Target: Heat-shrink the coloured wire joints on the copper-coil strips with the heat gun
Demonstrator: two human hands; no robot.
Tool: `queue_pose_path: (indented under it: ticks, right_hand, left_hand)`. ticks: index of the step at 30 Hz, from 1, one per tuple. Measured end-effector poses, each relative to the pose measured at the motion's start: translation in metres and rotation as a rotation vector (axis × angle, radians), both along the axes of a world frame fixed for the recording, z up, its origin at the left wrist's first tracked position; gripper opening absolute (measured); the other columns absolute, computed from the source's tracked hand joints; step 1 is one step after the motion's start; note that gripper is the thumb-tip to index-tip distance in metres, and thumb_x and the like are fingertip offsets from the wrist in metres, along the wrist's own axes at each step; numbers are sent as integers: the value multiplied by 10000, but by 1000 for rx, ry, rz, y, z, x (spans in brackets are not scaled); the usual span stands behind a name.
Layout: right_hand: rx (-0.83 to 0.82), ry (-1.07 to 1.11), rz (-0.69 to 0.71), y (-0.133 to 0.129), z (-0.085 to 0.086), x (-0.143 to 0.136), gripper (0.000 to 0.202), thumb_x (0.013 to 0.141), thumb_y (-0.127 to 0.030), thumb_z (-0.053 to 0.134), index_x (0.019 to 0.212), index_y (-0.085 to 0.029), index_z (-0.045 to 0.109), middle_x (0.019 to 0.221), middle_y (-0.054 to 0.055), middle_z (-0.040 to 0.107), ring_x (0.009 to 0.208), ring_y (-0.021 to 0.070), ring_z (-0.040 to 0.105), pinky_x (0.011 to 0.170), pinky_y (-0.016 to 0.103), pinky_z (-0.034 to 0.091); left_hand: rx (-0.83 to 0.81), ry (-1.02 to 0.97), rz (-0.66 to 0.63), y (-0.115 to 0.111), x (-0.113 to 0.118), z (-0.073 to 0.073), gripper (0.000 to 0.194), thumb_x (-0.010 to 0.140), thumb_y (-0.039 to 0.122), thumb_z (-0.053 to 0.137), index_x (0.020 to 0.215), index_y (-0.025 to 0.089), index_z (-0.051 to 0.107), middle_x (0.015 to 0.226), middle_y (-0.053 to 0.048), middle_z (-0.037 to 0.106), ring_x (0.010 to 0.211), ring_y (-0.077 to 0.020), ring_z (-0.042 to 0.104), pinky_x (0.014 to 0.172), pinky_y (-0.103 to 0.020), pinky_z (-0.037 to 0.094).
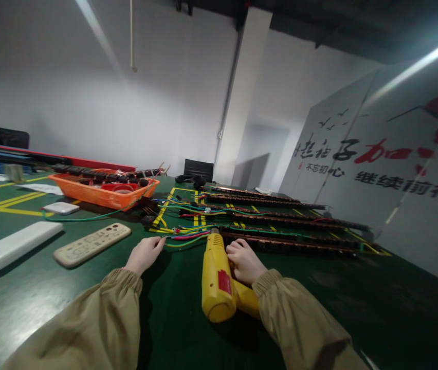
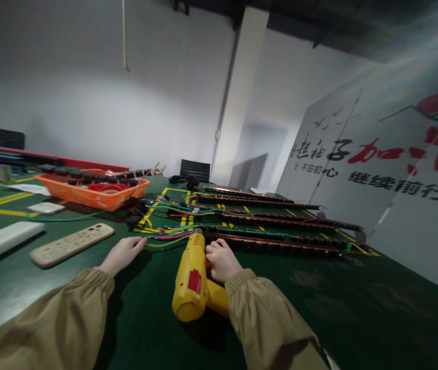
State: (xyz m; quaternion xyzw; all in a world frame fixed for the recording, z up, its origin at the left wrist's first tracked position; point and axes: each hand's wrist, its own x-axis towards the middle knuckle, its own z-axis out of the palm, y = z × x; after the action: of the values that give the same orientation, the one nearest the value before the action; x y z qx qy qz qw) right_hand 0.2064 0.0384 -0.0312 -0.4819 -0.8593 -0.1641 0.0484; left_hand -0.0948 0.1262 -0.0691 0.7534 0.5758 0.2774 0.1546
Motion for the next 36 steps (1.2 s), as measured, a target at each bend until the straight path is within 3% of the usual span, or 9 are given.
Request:
queue_pose_path:
  ticks: [15,28,36]
  right_hand:
    - [-78,-10,82,3,-4,-13,95,714,-134,522,669,-147,604,790,40,573,826,158,471,879,329,282]
    - [-51,-31,275,8,-5,-76,123,664,-266,588,679,-145,597,794,30,577,839,168,447,898,329,266]
    - [-12,-53,347,8,0,-105,182,675,-318,608,719,-142,616,825,45,589,858,188,447,922,339,273]
  left_hand:
    - [1,-8,-15,1,-1,-1,433,867,485,290,610,191,478,661,-21,573,616,-130,487,558,-215,259]
    - [13,18,0,2,0,-2,423,874,474,300,660,194,534,741,-37,631,681,-137,542,583,-205,288]
    - [-48,29,-11,4,-1,-1,438,891,439,285,813,188,635,911,-81,682,821,-167,604,648,-205,362]
